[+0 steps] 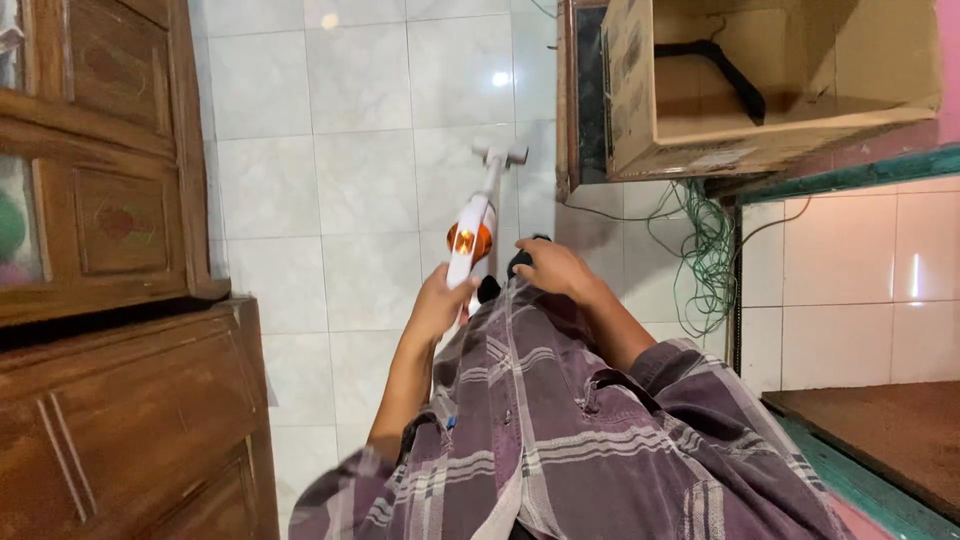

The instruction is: The person vacuums the tiled floor using a handheld vacuum cleaner.

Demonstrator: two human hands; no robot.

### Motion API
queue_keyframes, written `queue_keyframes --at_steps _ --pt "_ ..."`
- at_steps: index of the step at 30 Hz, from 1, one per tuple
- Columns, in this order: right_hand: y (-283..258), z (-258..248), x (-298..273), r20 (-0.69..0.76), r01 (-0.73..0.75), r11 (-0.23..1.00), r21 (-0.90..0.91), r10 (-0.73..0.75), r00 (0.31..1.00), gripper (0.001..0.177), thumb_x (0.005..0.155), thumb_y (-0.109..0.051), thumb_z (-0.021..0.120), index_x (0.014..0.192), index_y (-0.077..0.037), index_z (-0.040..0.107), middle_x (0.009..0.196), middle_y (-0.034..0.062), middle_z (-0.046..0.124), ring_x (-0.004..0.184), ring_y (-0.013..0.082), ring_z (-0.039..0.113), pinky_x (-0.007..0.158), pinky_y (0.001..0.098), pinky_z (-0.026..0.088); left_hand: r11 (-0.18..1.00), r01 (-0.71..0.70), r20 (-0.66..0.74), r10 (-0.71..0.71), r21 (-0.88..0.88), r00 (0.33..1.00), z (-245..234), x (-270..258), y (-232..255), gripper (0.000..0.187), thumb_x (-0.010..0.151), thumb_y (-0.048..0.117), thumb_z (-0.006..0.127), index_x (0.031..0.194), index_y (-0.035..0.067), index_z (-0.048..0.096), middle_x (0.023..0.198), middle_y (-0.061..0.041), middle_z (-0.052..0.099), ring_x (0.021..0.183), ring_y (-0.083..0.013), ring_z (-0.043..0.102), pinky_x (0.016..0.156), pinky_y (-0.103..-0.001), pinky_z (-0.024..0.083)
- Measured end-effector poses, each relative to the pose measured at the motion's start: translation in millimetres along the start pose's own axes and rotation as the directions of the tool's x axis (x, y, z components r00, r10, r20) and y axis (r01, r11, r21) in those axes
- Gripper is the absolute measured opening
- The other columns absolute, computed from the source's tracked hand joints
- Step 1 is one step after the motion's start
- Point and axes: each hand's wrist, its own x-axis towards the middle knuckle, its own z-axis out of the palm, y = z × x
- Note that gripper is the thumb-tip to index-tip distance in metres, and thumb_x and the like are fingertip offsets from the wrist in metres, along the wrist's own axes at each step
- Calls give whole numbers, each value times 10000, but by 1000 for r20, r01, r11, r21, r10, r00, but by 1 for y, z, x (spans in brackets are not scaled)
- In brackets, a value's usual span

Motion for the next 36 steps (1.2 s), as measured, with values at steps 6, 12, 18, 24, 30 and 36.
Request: queue_keyframes --at_steps 6,12,18,24,30,36 --pt "5 -1 -44 -37 -52 996 75 55 998 540 898 -288 695 1352 -18 583 1304 220 647 1134 380 655 967 453 508 999 -25 -35 26 32 999 35 76 -72 266 915 219 692 983 11 541 661 -45 582 437 -144 541 417 -307 455" --pt "46 2 -117 -97 -171 978 123 183 978 532 886 -295 707 1337 -33 604 1253 208 685 1152 374 651 960 454 511 999 2 -46 -4 -43 999 73 107 -96 245 919 216 705 955 19 565 666 -49 567 456 -141 529 413 -315 442" --pt "92 7 -198 -84 -246 957 153 261 962 551 899 -331 698 1360 -50 590 1272 205 681 1140 362 669 962 443 522 992 56 -67 -64 -112 996 121 59 -88 249 931 229 695 964 19 565 658 -39 546 436 -145 507 403 -312 432" --pt "133 23 -250 -37 -262 962 81 266 963 539 903 -337 701 1352 -57 596 1263 204 688 1179 361 658 977 447 511 981 141 -131 -159 -132 979 154 -51 -103 265 929 276 695 999 50 578 658 -32 557 422 -136 499 391 -299 392" --pt "120 36 -257 48 -183 981 56 181 982 529 891 -306 707 1355 -75 604 1289 186 686 1208 355 644 994 446 511 948 207 -103 -237 -240 966 169 -167 -122 328 943 276 698 1047 8 540 693 -35 559 433 -127 513 399 -284 414" --pt "97 34 -269 48 -133 989 61 131 990 543 898 -315 704 1364 -62 587 1296 193 675 1202 352 643 977 447 515 985 84 -104 -100 -150 990 186 -216 -117 331 922 250 691 1055 -21 555 671 -21 559 426 -116 514 395 -291 417"
